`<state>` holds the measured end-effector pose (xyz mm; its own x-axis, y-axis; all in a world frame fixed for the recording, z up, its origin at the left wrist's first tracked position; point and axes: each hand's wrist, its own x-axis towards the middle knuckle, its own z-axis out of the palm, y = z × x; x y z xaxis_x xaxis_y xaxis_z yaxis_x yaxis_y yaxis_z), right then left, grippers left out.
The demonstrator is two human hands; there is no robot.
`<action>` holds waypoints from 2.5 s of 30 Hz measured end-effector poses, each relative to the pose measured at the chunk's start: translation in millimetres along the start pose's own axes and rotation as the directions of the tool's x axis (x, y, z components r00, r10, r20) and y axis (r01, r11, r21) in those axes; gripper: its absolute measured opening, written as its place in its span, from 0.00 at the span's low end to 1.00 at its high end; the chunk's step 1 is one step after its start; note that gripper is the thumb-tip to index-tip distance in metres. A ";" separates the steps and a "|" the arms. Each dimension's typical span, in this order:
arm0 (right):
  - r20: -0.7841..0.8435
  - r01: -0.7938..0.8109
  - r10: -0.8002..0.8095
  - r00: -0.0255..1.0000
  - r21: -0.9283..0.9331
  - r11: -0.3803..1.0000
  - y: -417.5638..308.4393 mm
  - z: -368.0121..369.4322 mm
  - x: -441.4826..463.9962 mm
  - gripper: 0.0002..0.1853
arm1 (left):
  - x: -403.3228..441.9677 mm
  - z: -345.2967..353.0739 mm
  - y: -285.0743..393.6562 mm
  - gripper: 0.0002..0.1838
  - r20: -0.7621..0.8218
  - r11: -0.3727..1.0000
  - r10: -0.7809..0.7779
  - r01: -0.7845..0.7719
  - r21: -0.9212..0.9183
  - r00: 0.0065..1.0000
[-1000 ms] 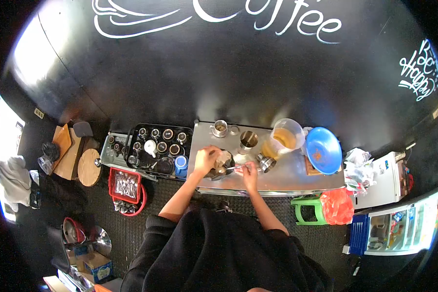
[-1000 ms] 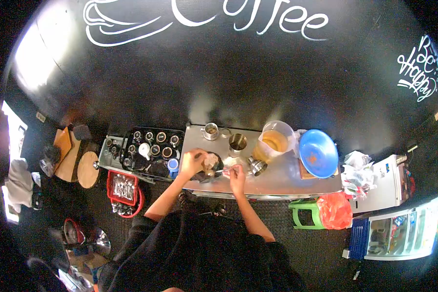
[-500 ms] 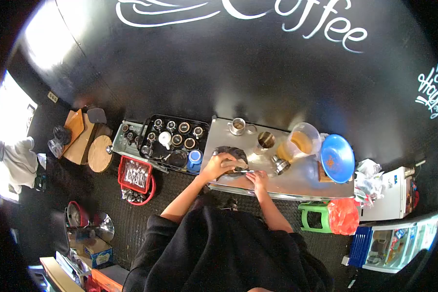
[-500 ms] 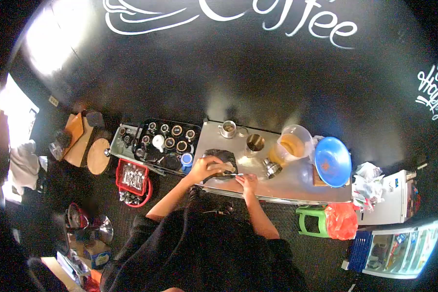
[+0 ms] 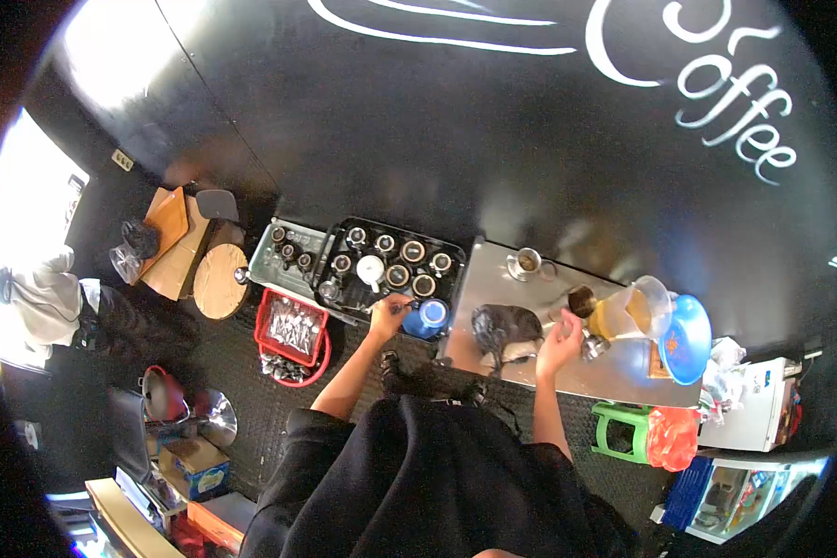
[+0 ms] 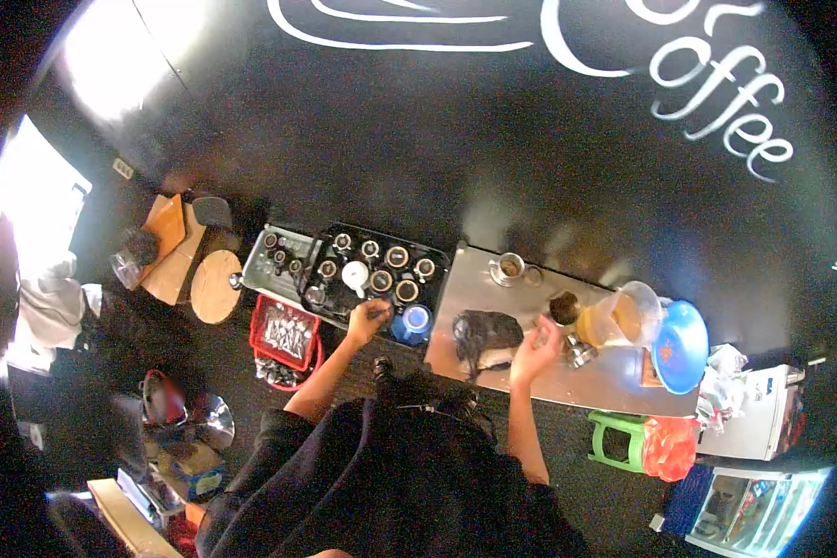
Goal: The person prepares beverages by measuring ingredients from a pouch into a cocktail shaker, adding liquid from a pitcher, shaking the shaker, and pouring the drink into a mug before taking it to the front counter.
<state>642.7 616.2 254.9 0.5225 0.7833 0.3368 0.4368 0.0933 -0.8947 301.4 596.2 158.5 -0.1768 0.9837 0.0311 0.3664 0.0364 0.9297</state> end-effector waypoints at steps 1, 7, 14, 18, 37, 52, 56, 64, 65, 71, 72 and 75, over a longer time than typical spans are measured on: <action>0.063 0.069 -0.068 0.996 -0.010 0.998 -25.7 20.3 -1.1 0.15 | 2.7 -13.2 -8.6 0.12 -0.052 0.997 -0.079 0.079 0.010 0.996; 0.435 0.385 -0.396 0.809 0.117 0.916 -89.0 184.9 -53.5 0.12 | 16.8 -94.1 -63.2 0.14 -0.238 0.951 -0.259 0.291 0.108 0.936; 0.904 0.190 -0.138 0.404 0.065 0.980 7.7 363.9 -192.7 0.13 | 28.5 -147.9 -118.3 0.22 -0.174 0.893 -0.256 0.302 0.333 0.951; 0.882 -0.079 0.250 0.400 -0.238 0.968 51.9 421.8 -266.1 0.13 | 28.4 -158.9 -111.2 0.29 -0.073 0.732 -0.461 0.425 0.532 0.884; 0.738 0.064 0.051 0.673 -0.128 0.990 7.3 435.2 -268.5 0.14 | -10.8 -151.2 -136.3 0.43 0.021 0.753 -0.371 0.287 0.592 0.929; 0.929 -0.952 0.366 -0.060 0.057 -0.299 -109.9 256.3 -75.0 0.16 | 95.4 -151.1 21.9 0.50 0.150 0.858 0.420 -0.446 0.254 0.895; 0.933 -0.857 0.356 0.049 0.222 -0.465 -149.5 179.7 -40.7 0.18 | 115.7 -118.5 120.7 0.52 0.293 0.790 0.560 -0.606 0.095 0.775; 0.981 -0.554 0.052 0.188 0.150 -0.819 -154.7 39.1 -37.0 0.16 | 89.9 -17.1 221.2 0.60 0.428 0.685 0.722 -0.648 -0.333 0.544; 0.976 -0.545 0.060 0.211 0.168 -0.821 -146.7 30.3 -42.5 0.16 | 85.0 -5.8 226.2 0.60 0.453 0.682 0.725 -0.636 -0.362 0.519; 0.957 -0.563 0.036 0.287 0.199 -0.802 -115.7 -45.6 -28.1 0.13 | 63.6 78.3 260.5 0.62 0.520 0.704 0.710 -0.468 -0.535 0.474; 0.957 -0.559 0.036 0.288 0.198 -0.805 -116.7 -61.0 -20.6 0.13 | 59.9 91.9 270.2 0.61 0.490 0.666 0.746 -0.479 -0.572 0.451; 0.955 -0.633 -0.031 0.296 0.172 -0.755 -103.8 -96.7 -2.8 0.15 | 51.9 120.3 306.2 0.59 0.507 0.662 0.748 -0.423 -0.619 0.429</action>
<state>666.7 544.9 375.2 -0.5575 0.8160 -0.1527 -0.7866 -0.4604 0.4114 514.3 679.5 400.7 0.6612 0.5380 0.5229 -0.2482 -0.5009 0.8292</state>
